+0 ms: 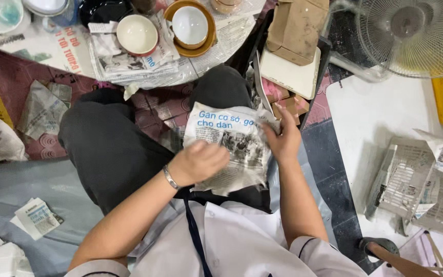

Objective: The person wraps small ceramic bowls and cups in newspaper sheets, folding the paper around each item and stacking the wrapped units on the table. They handle each piece individually, smoothing the paper and adjusting folds before placing the wrapped items aside.

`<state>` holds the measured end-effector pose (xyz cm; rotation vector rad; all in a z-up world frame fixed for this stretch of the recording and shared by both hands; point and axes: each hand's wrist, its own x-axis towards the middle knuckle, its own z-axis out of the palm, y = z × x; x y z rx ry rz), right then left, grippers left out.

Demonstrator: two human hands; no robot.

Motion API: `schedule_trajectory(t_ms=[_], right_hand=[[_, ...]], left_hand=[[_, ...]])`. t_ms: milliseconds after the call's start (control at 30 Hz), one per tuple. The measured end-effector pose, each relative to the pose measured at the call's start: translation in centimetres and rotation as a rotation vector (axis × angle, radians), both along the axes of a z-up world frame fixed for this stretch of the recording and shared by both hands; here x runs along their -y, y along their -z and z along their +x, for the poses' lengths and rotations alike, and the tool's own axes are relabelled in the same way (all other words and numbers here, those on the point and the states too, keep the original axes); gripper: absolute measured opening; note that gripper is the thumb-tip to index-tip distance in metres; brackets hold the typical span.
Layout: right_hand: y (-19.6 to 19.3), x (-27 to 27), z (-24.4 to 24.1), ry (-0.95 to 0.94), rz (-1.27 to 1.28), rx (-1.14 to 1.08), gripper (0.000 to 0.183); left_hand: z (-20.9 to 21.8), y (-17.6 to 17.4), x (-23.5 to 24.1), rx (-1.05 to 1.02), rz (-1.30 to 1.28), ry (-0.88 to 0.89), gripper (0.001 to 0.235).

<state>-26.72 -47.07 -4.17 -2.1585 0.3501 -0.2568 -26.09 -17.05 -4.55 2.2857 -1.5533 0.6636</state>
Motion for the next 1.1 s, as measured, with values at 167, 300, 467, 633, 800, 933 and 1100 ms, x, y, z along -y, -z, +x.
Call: schedule_trajectory(t_ms=[167, 300, 467, 633, 800, 933, 1100], right_hand=[[-3.4, 0.2, -1.0, -0.322, -0.805, 0.518, 0.051], [-7.8, -0.3, -3.0, -0.510, -0.944, 0.425, 0.045], [-12.1, -1.4, -5.7, -0.766, -0.950, 0.315, 0.052], [-12.6, -1.4, -6.4, -0.948, -0.437, -0.065, 0.071], [-10.8, -1.3, -6.6, -0.804, -0.179, -0.098, 0.079], [-6.6, -1.2, -8.0, -0.787, -0.180, -0.022, 0.046], [-0.4, 1.3, -9.6, -0.664, 0.013, 0.066, 0.022]], left_hand=[[0.5, -5.9, 3.3, -0.471, 0.148, 0.144, 0.060], [1.0, -8.7, 5.0, -0.716, 0.311, 0.086, 0.084], [0.3, -7.6, 6.5, -0.464, 0.381, -0.095, 0.085], [-0.5, -7.9, 6.0, -0.662, 0.304, -0.088, 0.085], [-1.4, -8.2, 5.2, -0.838, 0.185, -0.074, 0.071], [-2.0, -6.4, 2.8, -0.828, 0.160, 0.012, 0.065], [-1.5, -5.7, -2.6, -1.090, -0.221, 0.064, 0.080]])
